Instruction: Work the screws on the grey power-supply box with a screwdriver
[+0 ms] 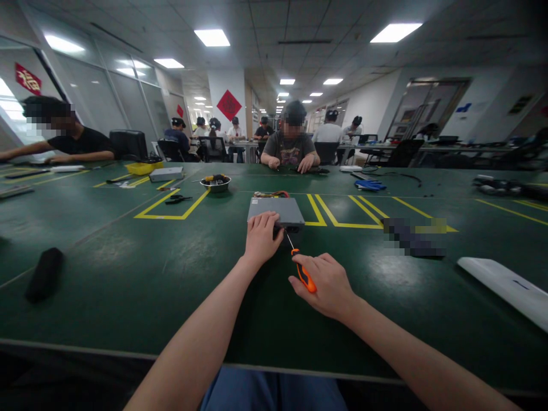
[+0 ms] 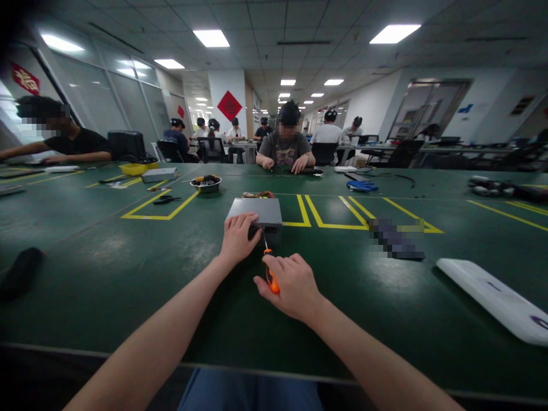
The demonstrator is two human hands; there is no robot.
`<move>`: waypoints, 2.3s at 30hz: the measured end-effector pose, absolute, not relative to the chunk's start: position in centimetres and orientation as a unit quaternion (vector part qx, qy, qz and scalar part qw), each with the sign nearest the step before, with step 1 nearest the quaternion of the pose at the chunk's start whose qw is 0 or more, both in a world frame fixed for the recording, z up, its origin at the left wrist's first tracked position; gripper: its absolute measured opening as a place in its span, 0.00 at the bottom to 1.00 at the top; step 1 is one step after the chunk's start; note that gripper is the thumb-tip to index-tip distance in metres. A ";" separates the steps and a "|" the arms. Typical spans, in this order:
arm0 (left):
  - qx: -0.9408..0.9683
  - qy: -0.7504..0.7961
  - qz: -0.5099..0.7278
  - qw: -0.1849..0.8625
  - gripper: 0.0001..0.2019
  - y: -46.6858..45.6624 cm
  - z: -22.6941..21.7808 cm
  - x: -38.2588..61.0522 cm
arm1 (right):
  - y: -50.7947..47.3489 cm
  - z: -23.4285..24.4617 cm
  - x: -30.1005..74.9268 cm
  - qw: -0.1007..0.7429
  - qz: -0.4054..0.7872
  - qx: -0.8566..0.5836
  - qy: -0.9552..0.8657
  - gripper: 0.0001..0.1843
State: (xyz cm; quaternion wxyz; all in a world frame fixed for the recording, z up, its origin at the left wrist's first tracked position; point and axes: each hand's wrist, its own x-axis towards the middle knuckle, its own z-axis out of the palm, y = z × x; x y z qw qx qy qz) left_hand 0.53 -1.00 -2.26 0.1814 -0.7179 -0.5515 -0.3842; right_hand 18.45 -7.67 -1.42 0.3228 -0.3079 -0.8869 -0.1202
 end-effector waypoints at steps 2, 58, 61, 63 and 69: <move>-0.718 -0.553 -0.383 0.181 0.15 -1.0 -2.3 0.5 | -7.6 -1.6 18.5 0.341 -0.125 -0.318 -0.876 0.13; -0.730 -0.545 -0.371 0.181 0.17 -1.1 -2.3 0.5 | -10.4 -0.6 15.6 0.410 -0.018 -0.516 -0.752 0.15; -0.734 -0.544 -0.366 0.180 0.17 -1.2 -2.3 0.4 | -10.5 -1.1 15.6 0.403 0.007 -0.524 -0.750 0.13; -0.736 -0.542 -0.363 0.182 0.17 -1.2 -2.3 0.4 | -10.5 -1.5 15.6 0.425 0.004 -0.499 -0.755 0.09; -0.738 -0.541 -0.358 0.187 0.18 -1.3 -2.3 0.3 | -10.5 -1.8 15.6 0.422 -0.067 -0.435 -0.793 0.05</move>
